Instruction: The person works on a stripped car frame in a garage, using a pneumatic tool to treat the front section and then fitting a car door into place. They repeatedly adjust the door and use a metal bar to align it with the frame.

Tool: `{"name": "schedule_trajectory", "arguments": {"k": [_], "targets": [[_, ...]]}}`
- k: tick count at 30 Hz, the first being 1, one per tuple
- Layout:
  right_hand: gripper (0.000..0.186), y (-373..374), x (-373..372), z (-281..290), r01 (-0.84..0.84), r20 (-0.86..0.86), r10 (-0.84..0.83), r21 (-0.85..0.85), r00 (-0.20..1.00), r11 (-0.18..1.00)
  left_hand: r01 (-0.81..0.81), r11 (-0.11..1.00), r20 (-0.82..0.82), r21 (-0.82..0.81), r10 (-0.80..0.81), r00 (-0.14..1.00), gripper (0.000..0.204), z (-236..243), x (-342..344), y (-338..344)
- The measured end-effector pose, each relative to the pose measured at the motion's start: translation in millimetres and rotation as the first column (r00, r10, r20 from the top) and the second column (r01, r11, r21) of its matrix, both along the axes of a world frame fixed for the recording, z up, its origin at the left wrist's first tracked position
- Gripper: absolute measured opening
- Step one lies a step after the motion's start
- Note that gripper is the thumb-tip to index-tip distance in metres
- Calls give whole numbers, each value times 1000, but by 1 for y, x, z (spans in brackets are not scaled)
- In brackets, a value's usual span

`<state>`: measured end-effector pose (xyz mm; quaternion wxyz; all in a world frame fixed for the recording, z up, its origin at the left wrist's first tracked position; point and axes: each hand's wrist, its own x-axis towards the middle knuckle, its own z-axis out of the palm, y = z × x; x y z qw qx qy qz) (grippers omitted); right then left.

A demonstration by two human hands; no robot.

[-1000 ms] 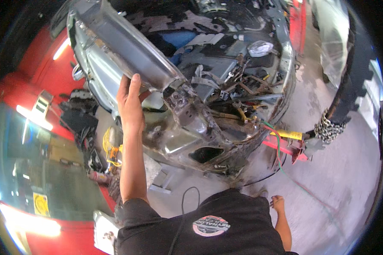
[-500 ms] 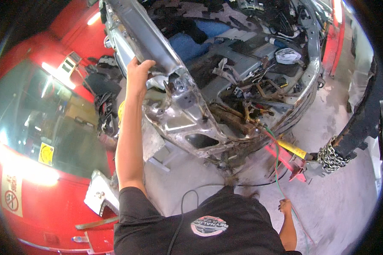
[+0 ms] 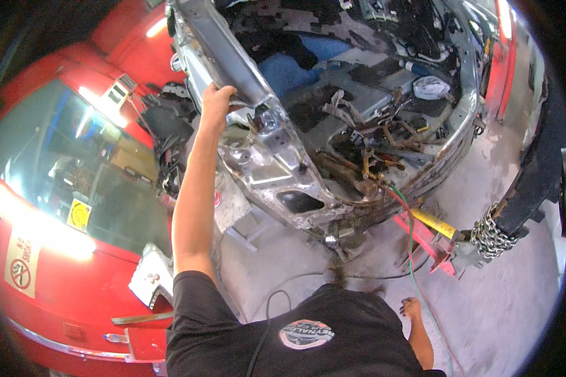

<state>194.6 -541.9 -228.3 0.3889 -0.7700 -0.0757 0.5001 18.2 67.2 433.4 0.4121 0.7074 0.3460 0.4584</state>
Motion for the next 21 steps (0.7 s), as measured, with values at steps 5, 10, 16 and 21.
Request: {"name": "schedule_trajectory", "arguments": {"k": [5, 10, 16, 21], "targets": [[25, 2, -1, -3, -33, 31, 34, -37, 999, 999, -2, 1000, 4, 4, 2, 1000, 27, 3, 6, -7], [24, 7, -3, 9, 76, 67, -76, 9, 995, 997, 59, 998, -44, 22, -57, 997, 33, 6, 4, 3], [27, -24, 4, -72, -471, 533, 461, -128, 709, 873, 23, 1000, 14, -13, -23, 1000, 27, -10, -2, 12], [25, 9, -23, 17, 15, -3, -15, -18, 1000, 1000, 19, 1000, -19, 15, -19, 1000, 25, -4, 2, 11]]}}
